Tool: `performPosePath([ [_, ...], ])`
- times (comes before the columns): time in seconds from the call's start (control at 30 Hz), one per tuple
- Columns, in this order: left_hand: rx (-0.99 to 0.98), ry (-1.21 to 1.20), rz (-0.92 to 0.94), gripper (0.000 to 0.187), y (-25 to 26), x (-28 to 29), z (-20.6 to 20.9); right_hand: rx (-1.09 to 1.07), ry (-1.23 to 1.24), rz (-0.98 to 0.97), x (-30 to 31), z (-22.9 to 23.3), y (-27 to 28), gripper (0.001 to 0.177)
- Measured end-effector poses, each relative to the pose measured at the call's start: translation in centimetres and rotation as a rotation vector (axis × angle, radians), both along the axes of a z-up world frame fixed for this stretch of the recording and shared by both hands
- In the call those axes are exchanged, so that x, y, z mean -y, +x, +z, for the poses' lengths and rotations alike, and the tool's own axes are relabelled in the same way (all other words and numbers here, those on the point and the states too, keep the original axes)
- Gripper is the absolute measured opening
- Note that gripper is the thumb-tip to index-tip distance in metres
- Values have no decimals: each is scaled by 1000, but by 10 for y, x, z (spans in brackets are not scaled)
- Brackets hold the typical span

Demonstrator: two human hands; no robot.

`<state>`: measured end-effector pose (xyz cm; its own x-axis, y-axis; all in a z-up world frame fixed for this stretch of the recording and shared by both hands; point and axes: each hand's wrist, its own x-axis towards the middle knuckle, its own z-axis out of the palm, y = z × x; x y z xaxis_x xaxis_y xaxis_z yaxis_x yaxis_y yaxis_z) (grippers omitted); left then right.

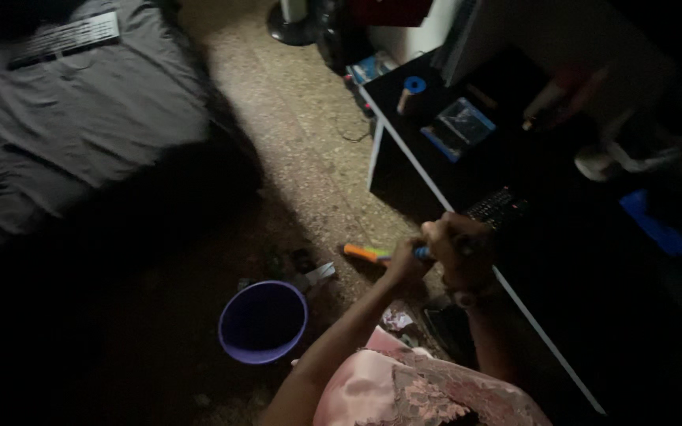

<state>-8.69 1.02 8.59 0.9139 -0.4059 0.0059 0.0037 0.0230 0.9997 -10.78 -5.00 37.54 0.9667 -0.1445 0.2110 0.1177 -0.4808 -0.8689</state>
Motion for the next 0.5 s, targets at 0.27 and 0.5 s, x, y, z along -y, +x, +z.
performPosePath([
  [0.27, 40, 74, 246, 15, 25, -42, 14, -550, 523, 7, -25, 29, -4, 18],
  [0.5, -624, -801, 540, 22, 95, -120, -63, 137, 107, 699, -69, -85, 40, 23],
])
